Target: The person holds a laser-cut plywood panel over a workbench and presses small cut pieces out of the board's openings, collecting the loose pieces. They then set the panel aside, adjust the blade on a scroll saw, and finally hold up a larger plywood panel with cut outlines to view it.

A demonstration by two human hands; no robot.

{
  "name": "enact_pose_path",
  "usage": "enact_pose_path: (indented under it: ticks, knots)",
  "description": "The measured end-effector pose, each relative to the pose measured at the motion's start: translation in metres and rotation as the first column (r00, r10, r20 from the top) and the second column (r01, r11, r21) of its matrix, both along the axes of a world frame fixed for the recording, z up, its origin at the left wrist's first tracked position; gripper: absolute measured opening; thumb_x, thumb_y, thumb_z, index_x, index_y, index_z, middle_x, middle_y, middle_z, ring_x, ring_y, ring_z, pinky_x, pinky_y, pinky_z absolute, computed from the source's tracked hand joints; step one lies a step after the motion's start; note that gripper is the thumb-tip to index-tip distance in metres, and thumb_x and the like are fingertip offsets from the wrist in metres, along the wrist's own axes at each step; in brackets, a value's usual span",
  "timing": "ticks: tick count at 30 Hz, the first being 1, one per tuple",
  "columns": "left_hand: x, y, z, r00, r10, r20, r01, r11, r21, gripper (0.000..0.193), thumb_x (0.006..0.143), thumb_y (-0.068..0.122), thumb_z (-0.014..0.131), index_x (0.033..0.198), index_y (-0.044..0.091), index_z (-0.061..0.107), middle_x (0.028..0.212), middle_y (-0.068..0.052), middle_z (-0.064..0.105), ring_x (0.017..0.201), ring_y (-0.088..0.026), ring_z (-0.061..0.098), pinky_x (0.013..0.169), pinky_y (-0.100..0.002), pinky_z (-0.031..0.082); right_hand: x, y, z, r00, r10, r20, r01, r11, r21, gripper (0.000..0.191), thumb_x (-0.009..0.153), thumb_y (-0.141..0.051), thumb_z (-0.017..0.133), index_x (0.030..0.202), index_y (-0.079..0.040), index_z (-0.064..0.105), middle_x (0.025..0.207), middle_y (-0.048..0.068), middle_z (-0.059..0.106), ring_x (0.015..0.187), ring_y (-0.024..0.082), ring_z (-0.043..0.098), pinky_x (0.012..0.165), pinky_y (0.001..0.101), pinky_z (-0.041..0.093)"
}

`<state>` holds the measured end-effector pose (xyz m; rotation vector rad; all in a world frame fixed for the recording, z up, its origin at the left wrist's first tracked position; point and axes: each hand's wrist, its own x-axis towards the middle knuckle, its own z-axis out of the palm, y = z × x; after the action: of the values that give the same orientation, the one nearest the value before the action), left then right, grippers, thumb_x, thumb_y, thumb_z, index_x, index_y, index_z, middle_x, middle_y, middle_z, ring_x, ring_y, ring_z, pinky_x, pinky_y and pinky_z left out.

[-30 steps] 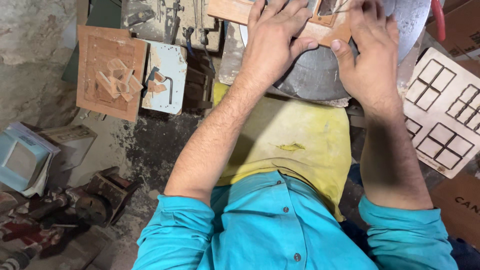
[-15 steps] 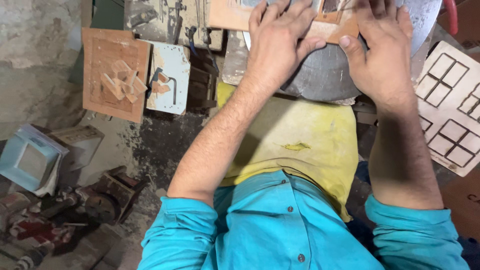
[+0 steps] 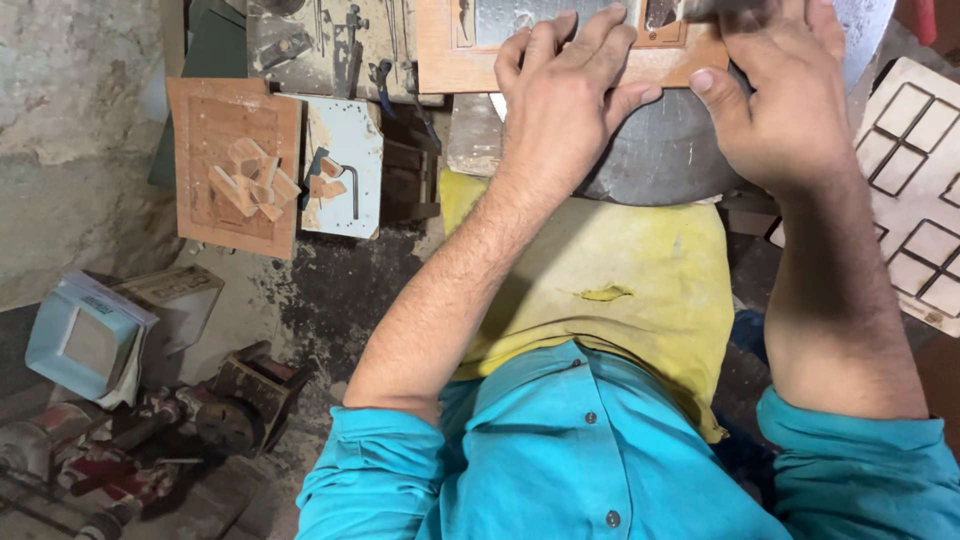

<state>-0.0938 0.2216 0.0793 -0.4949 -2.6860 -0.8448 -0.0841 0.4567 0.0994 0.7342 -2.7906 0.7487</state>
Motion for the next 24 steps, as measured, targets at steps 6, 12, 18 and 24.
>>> enact_pose_path:
  ticks: [6,12,18,24]
  knots:
    - [0.0011,0.0008,-0.0004,1.000,0.023,0.009,-0.023,0.999,-0.030,0.057,0.087,0.052,0.077,0.128,0.014,0.066,0.142,-0.001,0.062,0.131,-0.031,0.054,0.116,-0.056,0.029,-0.0007,-0.0029,0.0028,1.000,0.008,-0.014,-0.008,1.000,0.005,0.044,0.106,-0.013,0.066,0.146,0.002,0.054,0.134,0.023,0.064,0.135,0.041,0.054,0.126,0.0541,0.028]
    - [0.0022,0.0025,-0.0026,1.000,0.030,0.008,-0.030,0.999,-0.027,0.058,0.089,0.054,0.075,0.130,0.014,0.066,0.144,-0.001,0.060,0.133,-0.031,0.053,0.115,-0.055,0.029,-0.0003,-0.0035,0.0048,0.999,0.018,-0.028,-0.018,1.000,0.005,0.046,0.105,-0.010,0.064,0.147,0.003,0.054,0.134,0.023,0.064,0.132,0.040,0.055,0.126,0.0520,0.029]
    - [0.0031,0.0022,-0.0027,0.999,0.030,0.019,-0.029,0.999,-0.034,0.059,0.090,0.054,0.075,0.131,0.014,0.065,0.144,0.000,0.060,0.132,-0.031,0.052,0.116,-0.055,0.029,-0.0013,-0.0044,0.0059,0.997,0.048,-0.065,-0.048,0.999,0.001,0.046,0.104,-0.009,0.062,0.146,0.005,0.052,0.137,0.024,0.063,0.135,0.041,0.053,0.126,0.0520,0.028]
    - [0.0010,0.0010,-0.0006,1.000,0.022,0.013,-0.022,0.999,-0.043,0.060,0.090,0.055,0.074,0.132,0.014,0.065,0.142,0.001,0.062,0.130,-0.028,0.052,0.114,-0.055,0.029,0.0015,-0.0045,0.0067,0.998,0.034,-0.056,-0.034,0.999,0.006,0.046,0.103,-0.007,0.062,0.146,0.005,0.054,0.142,0.026,0.061,0.135,0.043,0.052,0.124,0.0526,0.029]
